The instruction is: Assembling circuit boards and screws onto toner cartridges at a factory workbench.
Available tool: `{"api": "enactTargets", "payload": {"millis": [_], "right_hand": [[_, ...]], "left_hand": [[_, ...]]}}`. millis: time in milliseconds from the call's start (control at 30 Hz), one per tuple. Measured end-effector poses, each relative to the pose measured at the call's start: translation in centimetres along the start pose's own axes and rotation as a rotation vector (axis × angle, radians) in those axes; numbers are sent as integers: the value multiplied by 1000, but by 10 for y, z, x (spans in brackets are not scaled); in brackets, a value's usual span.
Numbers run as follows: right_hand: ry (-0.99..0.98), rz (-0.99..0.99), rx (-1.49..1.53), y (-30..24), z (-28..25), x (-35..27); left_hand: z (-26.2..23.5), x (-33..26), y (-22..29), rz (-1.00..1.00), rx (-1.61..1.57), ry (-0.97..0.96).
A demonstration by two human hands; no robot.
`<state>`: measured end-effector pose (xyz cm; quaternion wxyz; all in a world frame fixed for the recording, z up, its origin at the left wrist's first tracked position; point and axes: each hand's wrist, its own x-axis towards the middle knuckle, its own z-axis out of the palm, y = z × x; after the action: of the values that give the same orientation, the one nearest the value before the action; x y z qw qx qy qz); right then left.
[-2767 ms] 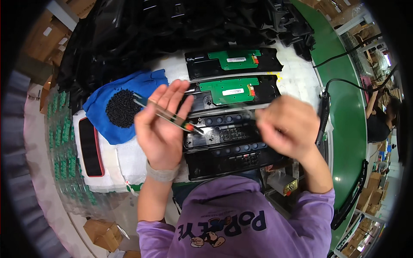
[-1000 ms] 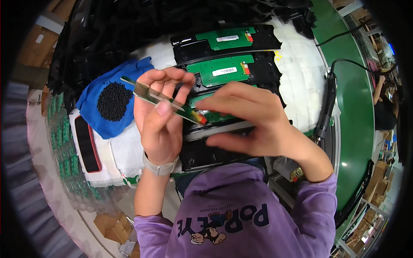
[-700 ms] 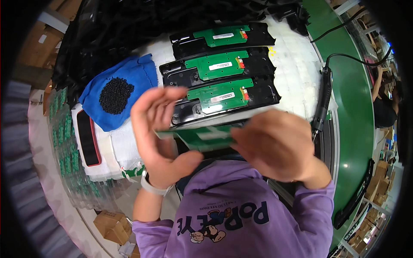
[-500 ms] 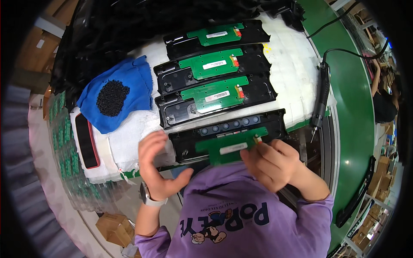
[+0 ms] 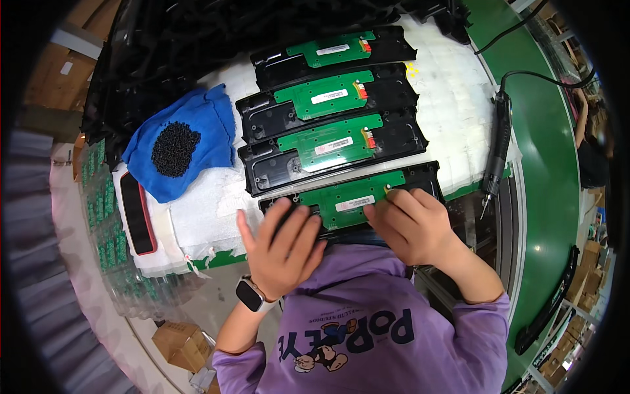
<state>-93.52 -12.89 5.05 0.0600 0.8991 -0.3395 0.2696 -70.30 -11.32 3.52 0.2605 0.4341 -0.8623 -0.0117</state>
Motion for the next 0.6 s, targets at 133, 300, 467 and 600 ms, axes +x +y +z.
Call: {"api": "enactTargets", "payload": {"millis": [133,300,467,600], "right_hand": [[-143,91,211,4,-8,5],[-100,118,203,18,0,-4],[-37,120,292,19,1,4],[-63,186,282,22,-8,16]], "left_hand": [[6,-2,6,119,141,-75],[10,2,6,83,49,-126],[3,7,8,74,59,-119],[2,14,8,26,20,-138]]}}
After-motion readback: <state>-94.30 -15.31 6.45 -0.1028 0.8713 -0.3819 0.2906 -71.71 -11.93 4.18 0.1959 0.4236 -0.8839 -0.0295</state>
